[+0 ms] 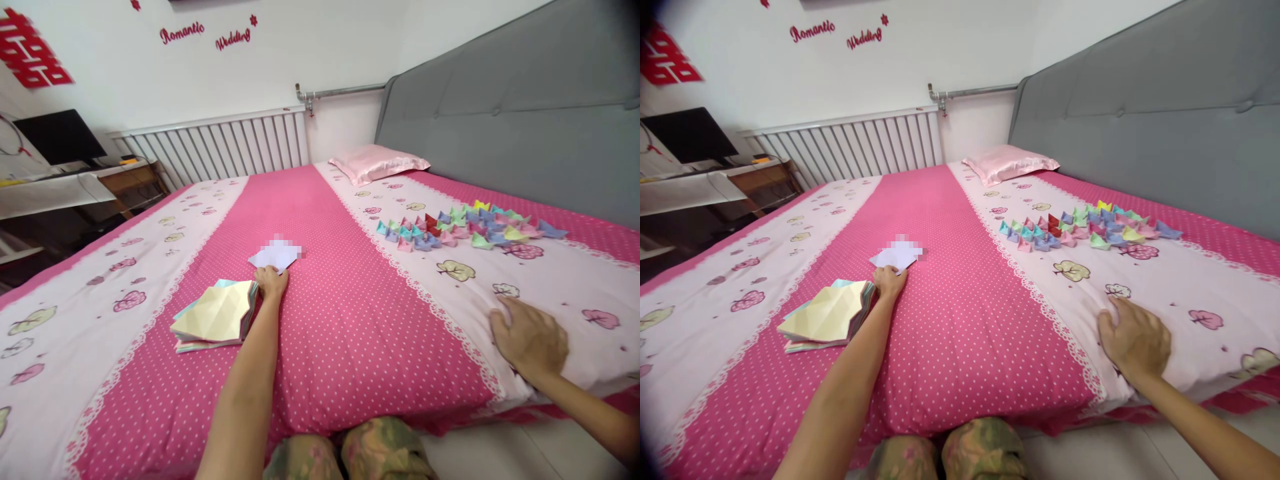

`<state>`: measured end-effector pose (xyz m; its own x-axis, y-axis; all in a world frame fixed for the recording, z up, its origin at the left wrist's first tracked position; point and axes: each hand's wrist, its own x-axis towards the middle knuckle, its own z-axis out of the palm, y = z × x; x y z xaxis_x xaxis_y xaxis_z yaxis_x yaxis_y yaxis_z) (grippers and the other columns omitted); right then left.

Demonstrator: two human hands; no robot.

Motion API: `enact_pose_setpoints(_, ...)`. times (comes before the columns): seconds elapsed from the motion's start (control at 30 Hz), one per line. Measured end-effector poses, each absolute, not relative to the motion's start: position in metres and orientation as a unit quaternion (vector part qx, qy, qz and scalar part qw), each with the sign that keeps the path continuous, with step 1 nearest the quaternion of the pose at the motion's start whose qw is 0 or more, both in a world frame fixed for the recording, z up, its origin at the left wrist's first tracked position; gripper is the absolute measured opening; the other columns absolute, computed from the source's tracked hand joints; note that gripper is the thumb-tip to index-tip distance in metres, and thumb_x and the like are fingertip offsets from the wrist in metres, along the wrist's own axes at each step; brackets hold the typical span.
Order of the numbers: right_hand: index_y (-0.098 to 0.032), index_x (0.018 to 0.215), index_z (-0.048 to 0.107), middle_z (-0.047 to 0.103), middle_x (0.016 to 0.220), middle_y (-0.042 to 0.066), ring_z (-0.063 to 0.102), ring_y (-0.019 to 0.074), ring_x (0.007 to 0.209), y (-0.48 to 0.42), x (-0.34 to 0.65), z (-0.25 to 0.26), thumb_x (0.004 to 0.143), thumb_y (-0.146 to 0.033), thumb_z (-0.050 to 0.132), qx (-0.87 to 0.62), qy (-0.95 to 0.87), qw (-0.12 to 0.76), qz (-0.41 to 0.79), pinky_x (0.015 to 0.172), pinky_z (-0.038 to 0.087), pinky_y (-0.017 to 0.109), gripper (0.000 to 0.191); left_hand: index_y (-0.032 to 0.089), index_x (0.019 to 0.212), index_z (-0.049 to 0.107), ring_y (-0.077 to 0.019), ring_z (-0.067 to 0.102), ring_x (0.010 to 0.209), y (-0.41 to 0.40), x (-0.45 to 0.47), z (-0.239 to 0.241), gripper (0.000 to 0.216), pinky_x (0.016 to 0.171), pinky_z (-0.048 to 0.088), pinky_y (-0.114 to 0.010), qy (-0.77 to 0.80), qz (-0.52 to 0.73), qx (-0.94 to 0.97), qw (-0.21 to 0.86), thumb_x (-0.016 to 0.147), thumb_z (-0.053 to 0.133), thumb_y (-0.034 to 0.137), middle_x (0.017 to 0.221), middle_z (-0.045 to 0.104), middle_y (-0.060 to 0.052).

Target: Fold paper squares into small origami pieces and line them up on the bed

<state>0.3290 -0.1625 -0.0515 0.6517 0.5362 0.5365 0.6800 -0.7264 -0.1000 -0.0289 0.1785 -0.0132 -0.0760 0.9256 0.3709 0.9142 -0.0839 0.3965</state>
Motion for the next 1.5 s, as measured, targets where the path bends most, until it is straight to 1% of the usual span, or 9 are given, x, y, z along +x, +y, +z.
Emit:
enact_pose_setpoints(0.27,-0.015,0.107,0.059,0.064,0.106,0.010,0.053,0.0275,0.096,-0.162,0.329,-0.051,0.083,-0.036,0.033,-0.896,-0.339,0.152,-0.242,0.083,0.036,0.037,0.041,0.018,0.087,0.060,-0.0290,0.048,0.099,0.176,-0.033,-0.015,0.031,0.086,0.036,-0.040,0.661,0.312,0.682,0.010,0.071,0.054,0.044,0.095,0.055,-0.011)
enact_pose_setpoints(0.5,-0.015,0.108,0.059,0.063,0.106,0.010,0.053,0.0276,0.097,-0.162,0.329,-0.051,0.083,-0.037,0.032,-0.897,-0.337,0.154,-0.240,0.084,0.035,0.036,0.042,0.015,0.088,0.063,-0.0268,0.050,0.096,0.178,-0.035,-0.016,0.031,0.087,0.035,-0.039,0.648,0.327,0.687,0.014,0.075,0.050,0.040,0.092,0.058,-0.012)
enact_pose_setpoints(0.73,-0.015,0.107,0.059,0.063,0.106,0.010,0.053,0.0272,0.097,-0.162,0.330,-0.052,0.083,-0.037,0.032,-0.896,-0.340,0.154,-0.241,0.084,0.035,0.035,0.043,0.014,0.084,0.067,-0.0253,0.053,0.093,0.179,-0.036,-0.018,0.027,0.086,0.038,-0.039,0.626,0.348,0.698,0.012,0.078,0.043,0.024,0.087,0.062,-0.012)
enact_pose_setpoints(0.87,-0.015,0.108,0.059,0.063,0.107,0.010,0.052,0.0270,0.097,-0.162,0.330,-0.051,0.083,-0.036,0.033,-0.898,-0.339,0.155,-0.233,0.084,0.034,0.036,0.042,0.016,0.095,0.066,-0.0253,0.051,0.103,0.172,-0.034,-0.013,0.030,0.089,0.038,-0.041,0.590,0.381,0.712,-0.009,0.082,0.039,0.021,0.105,0.061,-0.014)
enact_pose_setpoints(0.97,-0.015,0.109,0.058,0.062,0.109,0.010,0.052,0.0269,0.099,-0.162,0.329,-0.051,0.083,-0.036,0.033,-0.898,-0.340,0.164,-0.227,0.085,0.034,0.036,0.041,0.022,0.105,0.063,-0.0243,0.043,0.117,0.160,-0.028,-0.006,0.031,0.096,0.035,-0.044,0.539,0.402,0.740,-0.029,0.083,0.041,0.020,0.125,0.052,-0.008)
enact_pose_setpoints(1.03,-0.016,0.109,0.058,0.062,0.110,0.009,0.052,0.0267,0.099,-0.162,0.329,-0.050,0.083,-0.036,0.034,-0.897,-0.338,0.171,-0.226,0.084,0.034,0.036,0.041,0.026,0.106,0.062,-0.0228,0.040,0.121,0.147,-0.018,-0.003,0.030,0.098,0.036,-0.044,0.487,0.407,0.772,-0.040,0.083,0.043,0.019,0.128,0.050,-0.004)
enact_pose_setpoints(1.17,-0.015,0.109,0.058,0.062,0.110,0.009,0.052,0.0261,0.098,-0.162,0.330,-0.051,0.082,-0.035,0.036,-0.896,-0.335,0.180,-0.230,0.084,0.034,0.036,0.039,0.024,0.106,0.062,-0.0224,0.043,0.120,0.105,0.009,-0.009,0.030,0.093,0.043,-0.045,0.291,0.404,0.865,-0.064,0.085,0.041,0.017,0.124,0.054,-0.007)
enact_pose_setpoints(1.3,-0.014,0.108,0.057,0.062,0.109,0.011,0.051,0.0261,0.098,-0.162,0.332,-0.053,0.082,-0.033,0.038,-0.885,-0.348,0.199,-0.235,0.086,0.032,0.037,0.038,0.023,0.110,0.059,-0.0207,0.045,0.119,0.056,0.026,-0.016,0.031,0.092,0.046,-0.042,0.128,0.318,0.939,-0.032,0.087,0.039,0.018,0.123,0.055,-0.009)
enact_pose_setpoints(1.5,-0.012,0.109,0.055,0.060,0.109,0.013,0.049,0.0269,0.099,-0.162,0.334,-0.056,0.080,-0.030,0.041,-0.870,-0.360,0.234,-0.244,0.087,0.032,0.039,0.037,0.016,0.107,0.059,-0.0186,0.055,0.108,0.013,0.024,-0.008,0.029,0.090,0.048,-0.035,0.077,0.261,0.962,-0.025,0.087,0.038,0.017,0.110,0.063,-0.011)
